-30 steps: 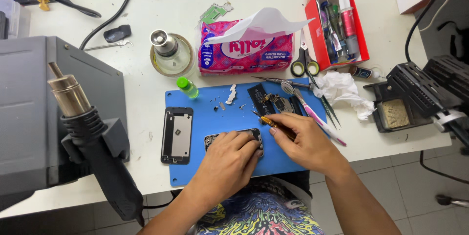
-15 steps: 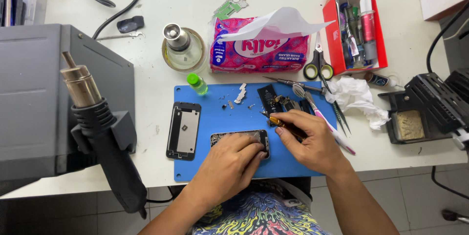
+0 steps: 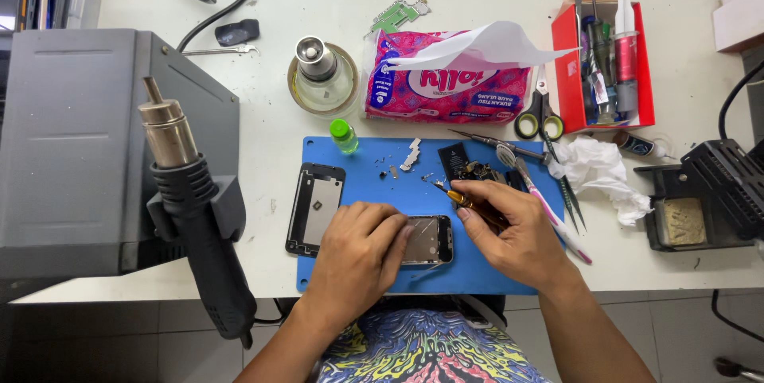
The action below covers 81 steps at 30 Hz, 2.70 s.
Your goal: The person uses a small screwdriver to remove screws from a disassembled smartphone frame. They place the screws on the workbench and continue to unscrew and remove additional fasteners from the device.
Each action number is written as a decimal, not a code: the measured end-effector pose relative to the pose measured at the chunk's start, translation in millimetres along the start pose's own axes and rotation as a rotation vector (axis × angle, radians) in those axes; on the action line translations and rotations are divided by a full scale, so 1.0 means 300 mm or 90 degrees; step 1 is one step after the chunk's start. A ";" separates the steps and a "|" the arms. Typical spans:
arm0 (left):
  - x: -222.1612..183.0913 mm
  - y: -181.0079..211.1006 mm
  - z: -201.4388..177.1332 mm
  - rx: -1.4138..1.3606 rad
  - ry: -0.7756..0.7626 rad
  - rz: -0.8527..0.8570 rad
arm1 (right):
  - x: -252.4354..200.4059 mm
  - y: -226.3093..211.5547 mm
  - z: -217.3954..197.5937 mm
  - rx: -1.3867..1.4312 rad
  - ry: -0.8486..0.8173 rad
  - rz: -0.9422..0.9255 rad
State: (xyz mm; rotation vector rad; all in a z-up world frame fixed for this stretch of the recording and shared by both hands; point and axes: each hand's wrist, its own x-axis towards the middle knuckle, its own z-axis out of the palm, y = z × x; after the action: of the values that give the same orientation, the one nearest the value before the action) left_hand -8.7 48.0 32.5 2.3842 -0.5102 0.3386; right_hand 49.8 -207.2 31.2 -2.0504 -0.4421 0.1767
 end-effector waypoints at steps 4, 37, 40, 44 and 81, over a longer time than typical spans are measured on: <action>-0.001 -0.039 0.031 0.082 -0.019 -0.037 | 0.004 0.017 0.017 0.038 -0.012 0.057; 0.119 -0.192 0.087 0.245 -0.010 -0.172 | 0.037 -0.008 0.042 0.017 0.048 -0.093; 0.122 -0.191 0.095 0.253 0.004 -0.170 | 0.035 -0.005 0.045 0.015 0.054 -0.108; 0.115 -0.192 0.101 0.255 0.018 -0.164 | 0.032 0.005 0.058 -0.029 0.071 -0.160; 0.135 -0.012 0.024 -0.269 0.153 -0.125 | 0.041 -0.048 0.061 -0.229 0.208 -0.350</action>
State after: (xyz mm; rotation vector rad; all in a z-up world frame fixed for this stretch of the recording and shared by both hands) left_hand 29.6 34.9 40.0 1.9316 -0.2069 0.3799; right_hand 52.3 -181.2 35.3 -2.1622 -0.8533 -0.5992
